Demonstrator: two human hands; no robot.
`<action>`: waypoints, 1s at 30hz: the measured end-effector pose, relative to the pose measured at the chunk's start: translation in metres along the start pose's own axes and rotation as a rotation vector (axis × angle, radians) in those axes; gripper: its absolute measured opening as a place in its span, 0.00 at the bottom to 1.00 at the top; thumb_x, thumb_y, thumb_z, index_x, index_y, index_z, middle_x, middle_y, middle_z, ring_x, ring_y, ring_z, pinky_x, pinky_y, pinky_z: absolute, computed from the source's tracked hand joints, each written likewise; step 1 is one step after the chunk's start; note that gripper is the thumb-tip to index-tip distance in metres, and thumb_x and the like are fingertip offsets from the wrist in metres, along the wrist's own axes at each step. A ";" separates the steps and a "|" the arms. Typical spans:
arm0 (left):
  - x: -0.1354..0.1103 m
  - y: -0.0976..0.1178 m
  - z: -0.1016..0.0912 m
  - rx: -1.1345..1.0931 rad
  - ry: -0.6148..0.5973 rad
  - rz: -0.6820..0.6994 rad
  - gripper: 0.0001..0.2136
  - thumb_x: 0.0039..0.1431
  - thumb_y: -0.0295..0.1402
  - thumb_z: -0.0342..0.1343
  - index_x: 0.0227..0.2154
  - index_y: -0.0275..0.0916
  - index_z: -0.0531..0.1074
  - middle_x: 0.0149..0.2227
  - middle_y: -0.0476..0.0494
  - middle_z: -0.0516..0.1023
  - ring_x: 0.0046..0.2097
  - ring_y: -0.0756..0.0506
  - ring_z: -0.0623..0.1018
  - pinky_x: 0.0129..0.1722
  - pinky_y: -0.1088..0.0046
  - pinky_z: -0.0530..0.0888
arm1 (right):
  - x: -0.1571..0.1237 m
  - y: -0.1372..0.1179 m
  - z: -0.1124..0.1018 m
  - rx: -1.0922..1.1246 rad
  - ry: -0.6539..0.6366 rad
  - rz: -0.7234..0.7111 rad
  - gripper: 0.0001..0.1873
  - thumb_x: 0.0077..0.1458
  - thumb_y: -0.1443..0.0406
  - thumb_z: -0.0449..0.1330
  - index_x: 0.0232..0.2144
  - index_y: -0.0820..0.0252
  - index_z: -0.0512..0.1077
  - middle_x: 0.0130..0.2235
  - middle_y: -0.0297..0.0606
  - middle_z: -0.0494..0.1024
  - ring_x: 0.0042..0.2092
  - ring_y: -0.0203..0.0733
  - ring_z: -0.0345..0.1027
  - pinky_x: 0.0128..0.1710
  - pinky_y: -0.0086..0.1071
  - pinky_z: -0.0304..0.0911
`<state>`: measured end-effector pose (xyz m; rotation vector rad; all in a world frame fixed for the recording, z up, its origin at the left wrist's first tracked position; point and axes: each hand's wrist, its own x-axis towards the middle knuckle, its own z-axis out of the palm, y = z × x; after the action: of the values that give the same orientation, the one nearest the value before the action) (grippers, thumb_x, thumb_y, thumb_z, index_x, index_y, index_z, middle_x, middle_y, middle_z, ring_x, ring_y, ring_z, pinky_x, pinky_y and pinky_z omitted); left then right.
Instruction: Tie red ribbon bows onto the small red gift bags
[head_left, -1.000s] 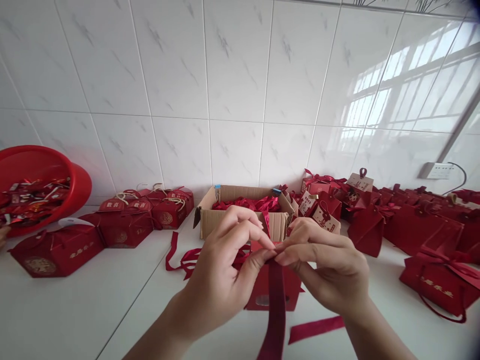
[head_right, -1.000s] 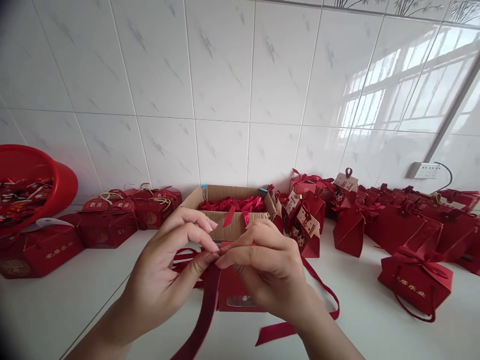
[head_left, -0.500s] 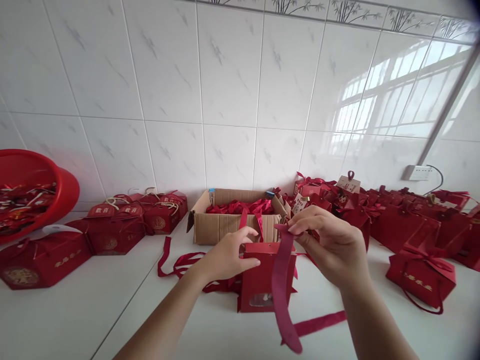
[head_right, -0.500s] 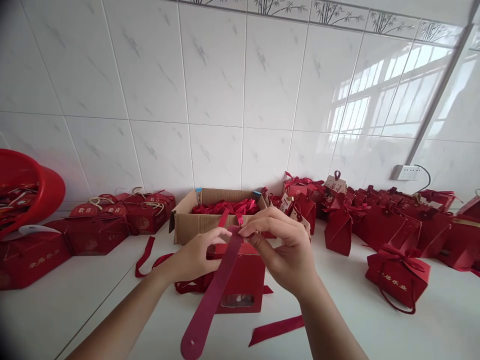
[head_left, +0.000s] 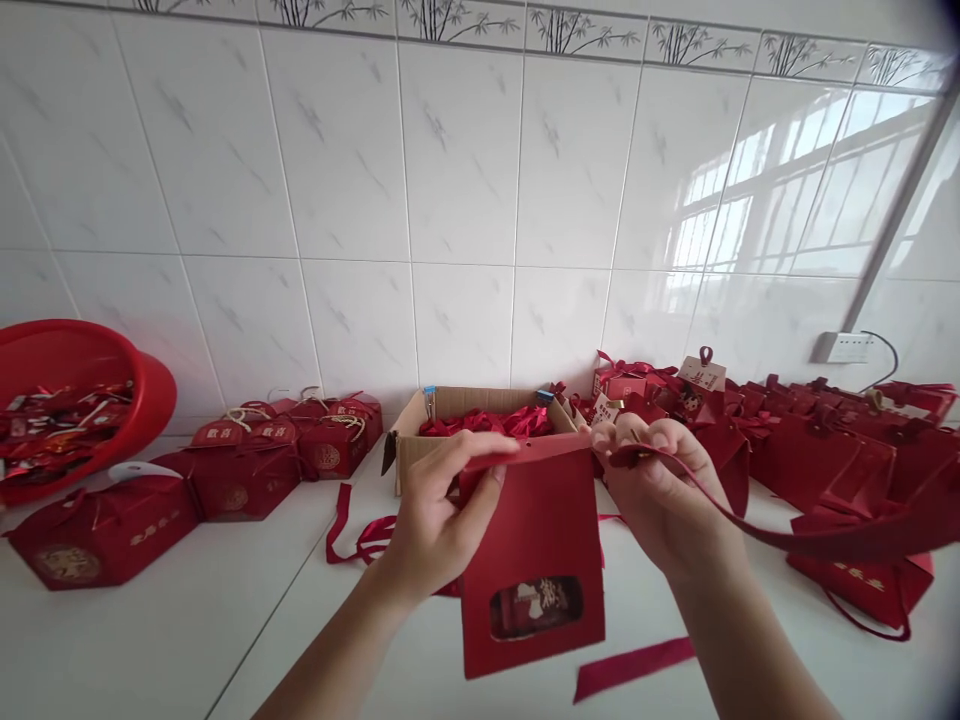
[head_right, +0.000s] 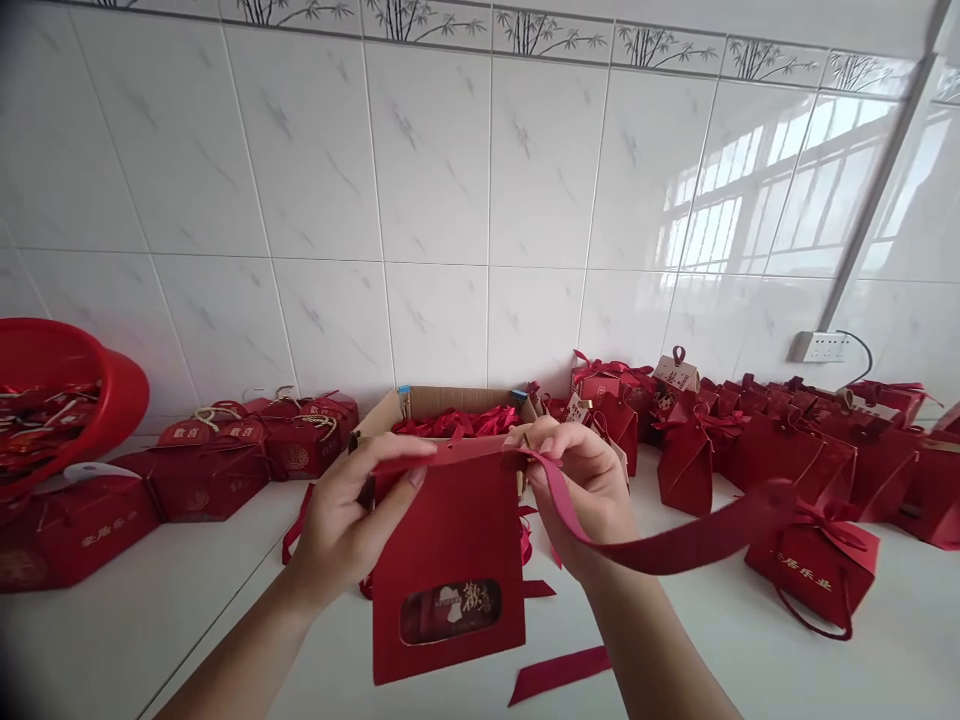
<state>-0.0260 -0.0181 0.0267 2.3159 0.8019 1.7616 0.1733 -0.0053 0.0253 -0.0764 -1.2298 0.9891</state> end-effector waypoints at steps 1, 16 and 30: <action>0.000 0.002 0.000 0.026 0.006 0.062 0.12 0.58 0.21 0.51 0.40 0.43 0.72 0.36 0.48 0.77 0.38 0.49 0.76 0.38 0.74 0.72 | -0.001 -0.002 0.001 -0.031 -0.014 -0.006 0.08 0.44 0.64 0.70 0.25 0.51 0.74 0.26 0.30 0.69 0.36 0.38 0.69 0.41 0.35 0.68; -0.005 0.015 0.001 0.092 0.058 0.258 0.10 0.53 0.16 0.50 0.32 0.38 0.70 0.28 0.47 0.70 0.28 0.51 0.69 0.24 0.75 0.66 | -0.011 -0.003 0.010 -0.539 -0.290 -0.032 0.00 0.53 0.65 0.64 0.30 0.53 0.76 0.58 0.40 0.64 0.63 0.53 0.53 0.57 0.45 0.60; -0.004 0.017 -0.003 0.063 0.144 0.150 0.05 0.52 0.23 0.50 0.28 0.39 0.68 0.26 0.47 0.70 0.28 0.49 0.70 0.26 0.72 0.69 | -0.017 0.000 0.011 -0.457 -0.259 0.083 0.01 0.53 0.65 0.64 0.29 0.54 0.75 0.53 0.41 0.71 0.57 0.52 0.63 0.49 0.41 0.67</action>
<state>-0.0240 -0.0353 0.0317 2.3670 0.7317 2.0136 0.1644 -0.0217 0.0168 -0.3685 -1.6870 0.7876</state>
